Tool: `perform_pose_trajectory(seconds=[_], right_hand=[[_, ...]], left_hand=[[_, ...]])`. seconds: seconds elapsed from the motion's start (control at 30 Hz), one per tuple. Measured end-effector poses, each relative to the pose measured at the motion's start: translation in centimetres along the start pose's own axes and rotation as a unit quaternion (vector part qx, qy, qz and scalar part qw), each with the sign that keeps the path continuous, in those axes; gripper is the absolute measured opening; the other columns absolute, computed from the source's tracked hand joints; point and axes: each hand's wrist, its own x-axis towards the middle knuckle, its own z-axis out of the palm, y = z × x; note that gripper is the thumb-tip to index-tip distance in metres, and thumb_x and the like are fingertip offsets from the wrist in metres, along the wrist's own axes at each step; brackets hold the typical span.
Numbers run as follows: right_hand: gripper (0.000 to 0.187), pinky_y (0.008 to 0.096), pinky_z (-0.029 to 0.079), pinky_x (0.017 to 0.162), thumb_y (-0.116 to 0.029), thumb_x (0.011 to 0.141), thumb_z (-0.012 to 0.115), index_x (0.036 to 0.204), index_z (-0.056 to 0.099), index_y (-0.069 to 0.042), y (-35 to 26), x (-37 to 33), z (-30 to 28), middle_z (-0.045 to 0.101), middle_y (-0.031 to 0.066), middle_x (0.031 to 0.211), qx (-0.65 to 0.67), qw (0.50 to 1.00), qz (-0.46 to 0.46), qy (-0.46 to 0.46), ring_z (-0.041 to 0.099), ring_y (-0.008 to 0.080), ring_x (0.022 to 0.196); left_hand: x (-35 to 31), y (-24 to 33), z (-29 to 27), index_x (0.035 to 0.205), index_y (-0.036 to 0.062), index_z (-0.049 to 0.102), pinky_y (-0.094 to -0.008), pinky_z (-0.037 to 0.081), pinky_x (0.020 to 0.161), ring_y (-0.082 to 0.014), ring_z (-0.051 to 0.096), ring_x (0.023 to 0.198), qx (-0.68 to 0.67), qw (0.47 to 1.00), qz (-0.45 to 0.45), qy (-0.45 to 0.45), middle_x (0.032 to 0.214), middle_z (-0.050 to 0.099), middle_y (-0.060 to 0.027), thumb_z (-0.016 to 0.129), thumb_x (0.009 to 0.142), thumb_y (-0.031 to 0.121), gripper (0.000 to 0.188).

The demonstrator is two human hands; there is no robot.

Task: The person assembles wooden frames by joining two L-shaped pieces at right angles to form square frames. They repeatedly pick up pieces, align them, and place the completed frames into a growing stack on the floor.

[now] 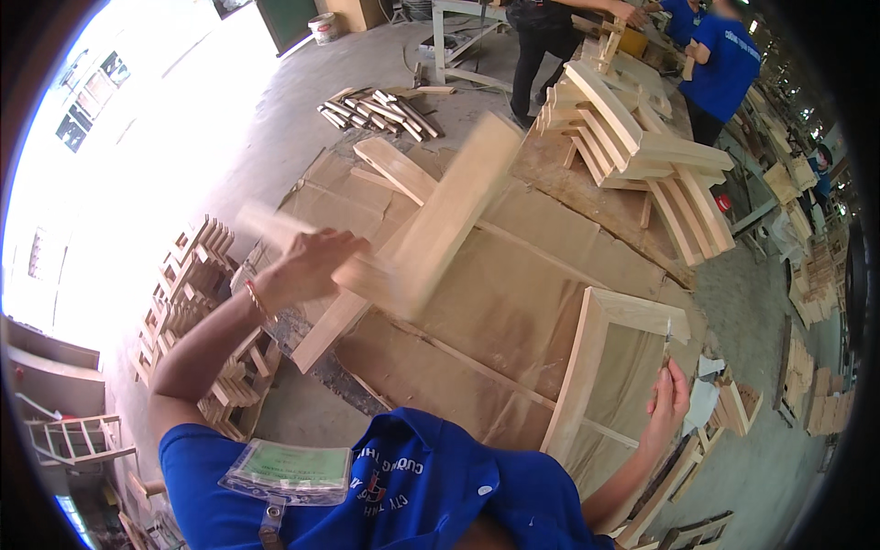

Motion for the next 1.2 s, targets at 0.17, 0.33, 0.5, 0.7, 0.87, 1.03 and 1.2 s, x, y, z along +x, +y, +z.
perform_pose_trajectory(seconds=[0.17,0.33,0.5,0.7,0.87,1.03,1.2], right_hand=[[0.030,0.0154,0.028,0.046,-0.022,0.091,0.058,0.114,0.061,-0.003,1.4,0.7,1.1,0.052,-0.0027,0.077,0.000,1.000,-0.003,-0.012,0.042,0.0008,0.063],[0.032,0.0156,0.027,0.045,-0.023,0.092,0.058,0.115,0.060,-0.002,2.1,0.7,1.0,0.051,-0.0022,0.076,-0.015,1.000,0.005,-0.026,0.040,0.0010,0.059],[0.032,0.0159,0.025,0.044,-0.024,0.091,0.058,0.114,0.060,-0.002,3.2,0.5,0.0,0.049,-0.0024,0.072,-0.029,0.999,0.018,-0.002,0.036,0.0009,0.052],[0.028,0.0171,0.025,0.045,-0.020,0.091,0.057,0.113,0.061,-0.003,4.3,0.3,-1.2,0.049,-0.0038,0.071,-0.006,0.998,0.062,0.007,0.037,0.0009,0.055],[0.031,0.0167,0.027,0.046,-0.021,0.091,0.058,0.115,0.060,-0.002,4.4,1.4,-0.1,0.051,-0.0034,0.074,-0.044,0.995,0.091,0.019,0.038,0.0012,0.056],[0.031,0.0166,0.029,0.046,-0.021,0.091,0.058,0.115,0.060,-0.002,4.5,3.7,2.9,0.055,-0.0022,0.082,0.010,0.995,0.098,-0.033,0.042,0.0012,0.063],[0.030,0.0151,0.030,0.043,-0.017,0.091,0.058,0.117,0.059,-0.003,4.9,6.1,6.4,0.058,-0.0012,0.089,0.055,0.989,0.101,-0.092,0.045,0.0009,0.067]], left_hand=[[0.5,-8.7,5.9,0.139,0.0173,0.036,-0.0410,0.031,0.107,-0.0156,0.040,0.127,-0.711,0.689,0.138,0.004,0.140,0.040,-0.0003,0.055,0.090,0.034,0.056],[4.5,-10.1,6.8,0.144,0.0193,0.028,-0.0382,0.019,0.115,-0.0125,0.026,0.136,-0.866,0.451,0.101,-0.193,0.151,0.023,0.0043,0.040,0.097,0.034,0.050],[7.5,-13.6,6.6,0.142,0.0214,0.031,-0.0387,0.015,0.117,-0.0135,0.022,0.138,-0.826,0.513,0.053,-0.227,0.152,0.021,0.0030,0.038,0.097,0.035,0.047],[9.5,-15.8,5.9,0.122,0.0308,0.049,-0.0421,0.010,0.118,-0.0172,0.018,0.141,-0.126,0.952,0.275,-0.054,0.152,0.023,0.0024,0.047,0.090,0.026,0.033],[9.8,-15.9,4.6,0.123,0.0288,0.048,-0.0452,0.009,0.117,-0.0179,0.025,0.138,0.357,0.890,0.270,0.092,0.149,0.028,-0.0009,0.056,0.084,0.018,0.041],[9.8,-13.6,7.0,0.129,0.0246,0.047,-0.0484,0.026,0.108,-0.0218,0.048,0.120,0.125,0.976,0.066,0.165,0.124,0.055,-0.0040,0.066,0.079,0.025,0.053],[11.0,-0.5,8.1,0.126,0.0027,0.045,-0.0450,0.048,0.082,-0.0339,0.064,0.093,-0.067,0.984,-0.159,-0.054,0.096,0.066,-0.0172,0.067,0.069,0.059,0.083]])
